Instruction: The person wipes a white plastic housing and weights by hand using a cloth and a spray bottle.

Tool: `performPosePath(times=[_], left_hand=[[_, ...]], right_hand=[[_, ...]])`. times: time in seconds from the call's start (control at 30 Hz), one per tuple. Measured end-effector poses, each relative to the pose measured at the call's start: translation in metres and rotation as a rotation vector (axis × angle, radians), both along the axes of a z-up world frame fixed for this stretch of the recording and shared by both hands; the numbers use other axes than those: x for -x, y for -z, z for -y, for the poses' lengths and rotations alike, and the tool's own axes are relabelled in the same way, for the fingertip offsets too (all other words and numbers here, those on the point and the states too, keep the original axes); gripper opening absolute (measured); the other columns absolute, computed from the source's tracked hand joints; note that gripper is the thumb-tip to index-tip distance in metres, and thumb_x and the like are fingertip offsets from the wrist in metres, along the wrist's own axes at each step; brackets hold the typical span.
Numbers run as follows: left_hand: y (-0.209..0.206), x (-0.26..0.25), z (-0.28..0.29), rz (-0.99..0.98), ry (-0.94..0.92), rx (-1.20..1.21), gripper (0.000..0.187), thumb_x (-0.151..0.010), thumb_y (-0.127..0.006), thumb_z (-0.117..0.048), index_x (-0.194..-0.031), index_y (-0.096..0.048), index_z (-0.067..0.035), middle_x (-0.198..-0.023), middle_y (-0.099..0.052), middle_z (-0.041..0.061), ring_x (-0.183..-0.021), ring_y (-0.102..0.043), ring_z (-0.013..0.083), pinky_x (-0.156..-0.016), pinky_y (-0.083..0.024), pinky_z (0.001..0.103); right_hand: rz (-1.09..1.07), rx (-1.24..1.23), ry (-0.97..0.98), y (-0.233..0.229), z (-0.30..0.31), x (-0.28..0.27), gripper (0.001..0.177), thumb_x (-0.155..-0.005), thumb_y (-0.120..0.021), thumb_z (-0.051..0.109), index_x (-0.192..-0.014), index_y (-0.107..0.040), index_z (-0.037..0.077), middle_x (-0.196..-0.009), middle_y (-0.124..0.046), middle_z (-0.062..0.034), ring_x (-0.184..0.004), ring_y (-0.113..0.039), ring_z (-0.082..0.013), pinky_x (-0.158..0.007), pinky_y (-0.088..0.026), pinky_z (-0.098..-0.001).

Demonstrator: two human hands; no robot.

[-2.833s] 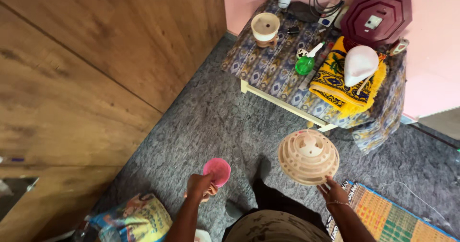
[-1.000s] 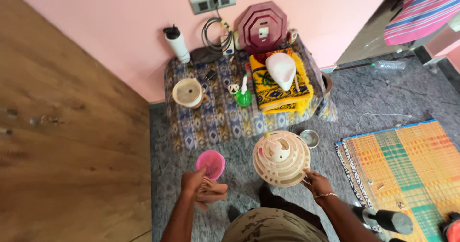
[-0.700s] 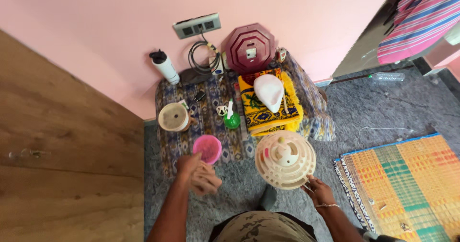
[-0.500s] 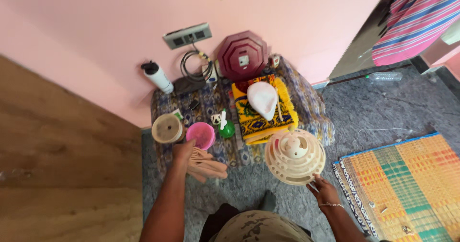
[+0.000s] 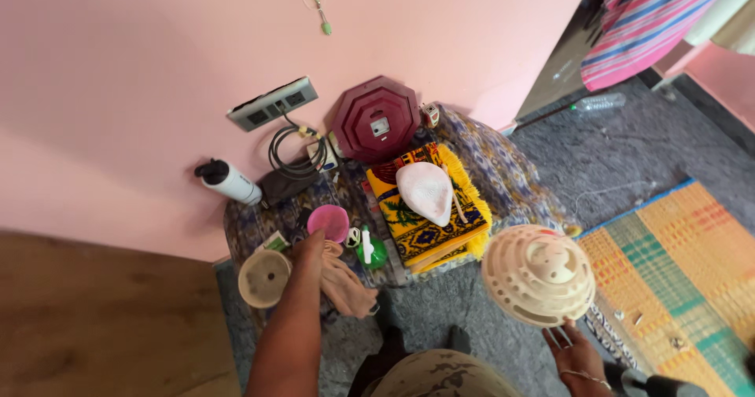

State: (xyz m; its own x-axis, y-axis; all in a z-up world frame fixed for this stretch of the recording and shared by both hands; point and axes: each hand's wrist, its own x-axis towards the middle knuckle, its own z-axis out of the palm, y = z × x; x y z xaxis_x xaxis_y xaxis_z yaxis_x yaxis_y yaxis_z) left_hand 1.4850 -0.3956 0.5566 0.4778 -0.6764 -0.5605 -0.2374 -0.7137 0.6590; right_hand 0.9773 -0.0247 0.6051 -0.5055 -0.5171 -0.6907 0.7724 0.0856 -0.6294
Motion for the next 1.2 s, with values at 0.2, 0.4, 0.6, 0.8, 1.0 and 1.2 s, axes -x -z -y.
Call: performPosePath(times=[0.2,0.4,0.6,0.8,1.0,1.2], left_hand=[[0.030,0.011,0.071,-0.129,0.007,-0.069,0.057,-0.078,-0.079,-0.032,-0.112,-0.069,0.012,-0.106,-0.074,0.021,-0.091,-0.071,0.0253,-0.079,-0.057,0.040],[0.053,0.021,0.103,-0.233,-0.028,-0.104,0.055,-0.080,-0.077,-0.032,-0.110,-0.069,0.013,-0.105,-0.074,0.021,-0.089,-0.071,0.0256,-0.078,-0.057,0.040],[0.059,0.025,0.103,-0.337,-0.046,-0.109,0.053,-0.081,-0.075,-0.032,-0.109,-0.070,0.013,-0.104,-0.075,0.020,-0.087,-0.072,0.0260,-0.076,-0.058,0.041],[0.062,0.013,0.094,-0.172,0.042,-0.139,0.060,-0.082,-0.080,-0.037,-0.113,-0.068,0.013,-0.111,-0.072,0.022,-0.094,-0.070,0.0278,-0.081,-0.056,0.041],[0.058,0.009,0.091,-0.142,0.052,-0.138,0.059,-0.081,-0.083,-0.035,-0.110,-0.069,0.014,-0.108,-0.075,0.023,-0.090,-0.073,0.0262,-0.079,-0.058,0.040],[0.045,0.006,0.091,-0.308,-0.027,0.084,0.053,-0.079,-0.086,-0.028,-0.099,-0.067,0.018,-0.101,-0.073,0.016,-0.083,-0.069,0.0181,-0.070,-0.058,0.035]], right_hand=[[0.002,-0.055,0.204,-0.009,0.021,-0.040,0.031,-0.109,-0.051,0.018,-0.136,-0.053,0.003,-0.136,-0.056,-0.0101,-0.126,-0.054,-0.0296,-0.116,-0.044,-0.0483],[0.003,-0.025,0.327,-0.012,0.033,-0.066,0.028,-0.107,-0.053,0.018,-0.133,-0.054,0.007,-0.132,-0.055,-0.0086,-0.125,-0.055,-0.0292,-0.113,-0.041,-0.0478],[-0.065,-0.030,0.328,-0.020,0.031,-0.082,0.025,-0.108,-0.054,0.021,-0.129,-0.055,0.009,-0.128,-0.059,-0.0084,-0.123,-0.056,-0.0291,-0.114,-0.045,-0.0480],[-0.058,-0.068,0.304,-0.019,0.036,-0.092,0.024,-0.109,-0.053,0.021,-0.128,-0.056,0.007,-0.130,-0.059,-0.0089,-0.122,-0.057,-0.0292,-0.112,-0.047,-0.0463],[-0.055,-0.056,0.326,-0.012,0.043,-0.091,0.025,-0.108,-0.054,0.020,-0.128,-0.060,0.006,-0.133,-0.060,-0.0082,-0.120,-0.057,-0.0274,-0.110,-0.049,-0.0450],[-0.053,-0.053,0.352,-0.003,0.034,-0.096,0.025,-0.107,-0.055,0.017,-0.128,-0.059,0.004,-0.130,-0.059,-0.0079,-0.116,-0.058,-0.0259,-0.109,-0.051,-0.0431]])
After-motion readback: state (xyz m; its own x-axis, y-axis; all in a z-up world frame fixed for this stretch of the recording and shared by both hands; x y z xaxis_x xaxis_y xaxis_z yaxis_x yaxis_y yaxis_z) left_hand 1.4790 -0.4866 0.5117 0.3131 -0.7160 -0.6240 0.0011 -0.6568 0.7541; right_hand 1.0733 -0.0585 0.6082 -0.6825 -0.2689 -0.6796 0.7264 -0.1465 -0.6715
